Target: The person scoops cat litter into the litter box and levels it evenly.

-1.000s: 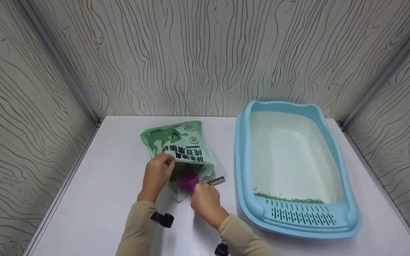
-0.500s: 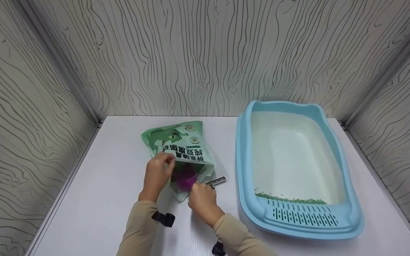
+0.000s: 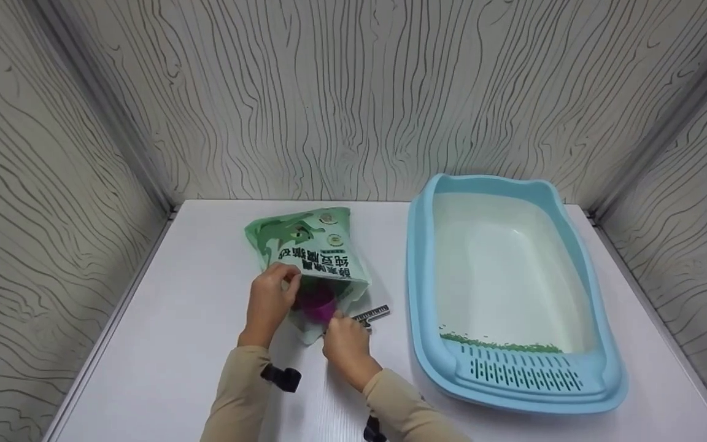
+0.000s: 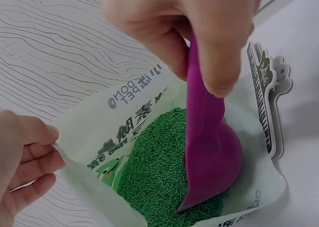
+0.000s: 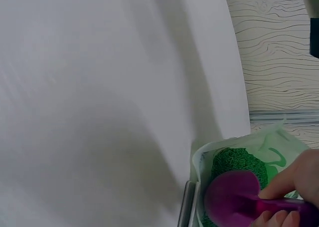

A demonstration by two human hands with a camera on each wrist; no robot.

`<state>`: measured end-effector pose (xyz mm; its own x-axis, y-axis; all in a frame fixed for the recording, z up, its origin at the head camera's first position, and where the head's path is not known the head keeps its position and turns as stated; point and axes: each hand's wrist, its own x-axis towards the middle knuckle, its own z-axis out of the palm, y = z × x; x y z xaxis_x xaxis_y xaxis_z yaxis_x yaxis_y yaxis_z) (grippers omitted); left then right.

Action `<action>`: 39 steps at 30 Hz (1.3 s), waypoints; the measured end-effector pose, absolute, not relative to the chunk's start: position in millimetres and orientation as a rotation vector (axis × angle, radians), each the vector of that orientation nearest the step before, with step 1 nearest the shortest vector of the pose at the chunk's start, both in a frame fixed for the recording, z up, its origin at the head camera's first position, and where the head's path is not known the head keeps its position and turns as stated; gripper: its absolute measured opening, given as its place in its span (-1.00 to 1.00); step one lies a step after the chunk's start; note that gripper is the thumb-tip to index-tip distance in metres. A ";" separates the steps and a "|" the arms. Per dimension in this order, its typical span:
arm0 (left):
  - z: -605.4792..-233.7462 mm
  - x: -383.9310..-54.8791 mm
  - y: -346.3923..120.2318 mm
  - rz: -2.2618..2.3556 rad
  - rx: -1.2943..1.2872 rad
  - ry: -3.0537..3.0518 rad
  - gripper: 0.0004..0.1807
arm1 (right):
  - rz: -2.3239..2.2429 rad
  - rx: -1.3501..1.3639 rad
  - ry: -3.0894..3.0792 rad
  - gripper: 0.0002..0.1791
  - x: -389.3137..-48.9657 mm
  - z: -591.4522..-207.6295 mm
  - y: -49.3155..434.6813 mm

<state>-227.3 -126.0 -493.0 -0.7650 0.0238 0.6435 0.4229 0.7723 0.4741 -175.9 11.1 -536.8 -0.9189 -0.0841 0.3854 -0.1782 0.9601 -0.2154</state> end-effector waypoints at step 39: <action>-495.8 -223.6 -126.4 -0.879 -0.289 -2.363 -0.96 | 0.635 -0.017 -2.799 -0.74 -155.6 -598.3 22.4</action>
<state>-223.6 -126.4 -495.8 -0.7995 -0.0034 0.6007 0.3901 0.7574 0.5236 -155.6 22.4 -598.3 -0.9634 0.0705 0.2586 -0.0480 0.9039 -0.4250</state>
